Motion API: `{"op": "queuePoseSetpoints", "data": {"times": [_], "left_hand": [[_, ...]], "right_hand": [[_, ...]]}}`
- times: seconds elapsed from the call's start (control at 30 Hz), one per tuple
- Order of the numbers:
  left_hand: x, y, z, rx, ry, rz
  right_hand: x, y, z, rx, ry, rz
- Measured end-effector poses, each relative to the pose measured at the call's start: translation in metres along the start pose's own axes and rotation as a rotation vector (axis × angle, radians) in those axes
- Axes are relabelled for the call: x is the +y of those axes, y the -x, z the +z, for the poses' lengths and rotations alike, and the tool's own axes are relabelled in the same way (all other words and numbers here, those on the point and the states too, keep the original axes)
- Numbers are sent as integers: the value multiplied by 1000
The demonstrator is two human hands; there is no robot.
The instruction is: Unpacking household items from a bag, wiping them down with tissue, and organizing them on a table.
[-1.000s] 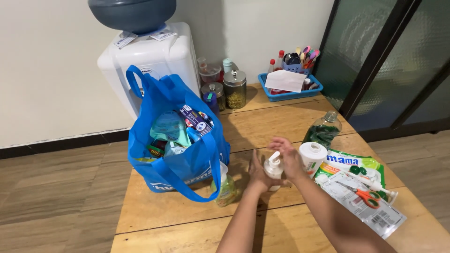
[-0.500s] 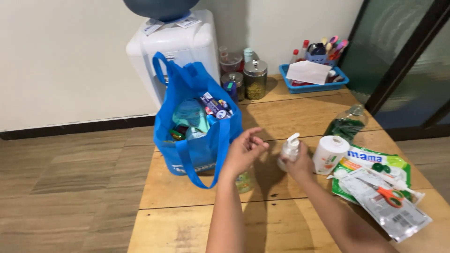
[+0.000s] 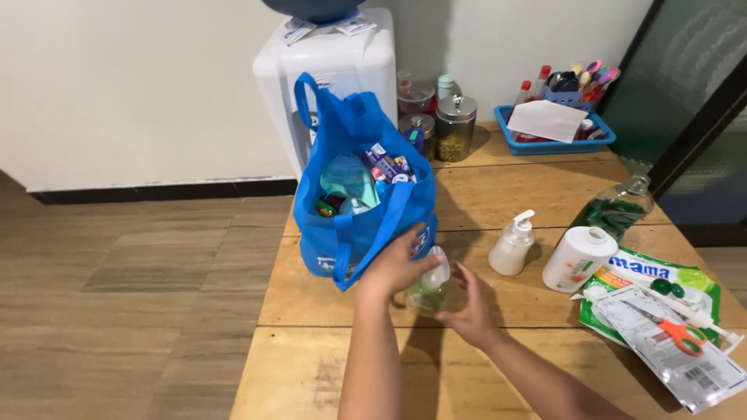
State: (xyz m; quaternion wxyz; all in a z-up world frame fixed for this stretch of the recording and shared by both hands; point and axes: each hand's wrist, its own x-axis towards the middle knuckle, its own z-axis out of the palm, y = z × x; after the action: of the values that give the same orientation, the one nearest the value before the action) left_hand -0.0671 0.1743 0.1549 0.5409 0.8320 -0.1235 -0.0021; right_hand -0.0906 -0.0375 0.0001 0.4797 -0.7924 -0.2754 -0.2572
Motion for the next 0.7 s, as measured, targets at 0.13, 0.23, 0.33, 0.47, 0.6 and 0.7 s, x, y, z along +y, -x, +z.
{"op": "queuePoseSetpoints", "data": {"times": [0.13,0.23,0.33,0.47,0.6,0.7], "left_hand": [[35,21,0,-2,-110,58],[63,39,-12,147,-155,249],[84,53,-31,514,-210,500],[68,48,-48,785,-644,410],[27,34,-36,340,-757,-294],[29,38,-42,346,-741,-258]], "right_hand": [[-46,-39,4,-202,135,368],[-78,-67,-17,-421,346,811],[-20,-60,-30,-146,294,662],[5,-59,-39,-131,143,544],[-6,-69,-44,-227,240,482],[-12,-71,-41,-297,279,616]]}}
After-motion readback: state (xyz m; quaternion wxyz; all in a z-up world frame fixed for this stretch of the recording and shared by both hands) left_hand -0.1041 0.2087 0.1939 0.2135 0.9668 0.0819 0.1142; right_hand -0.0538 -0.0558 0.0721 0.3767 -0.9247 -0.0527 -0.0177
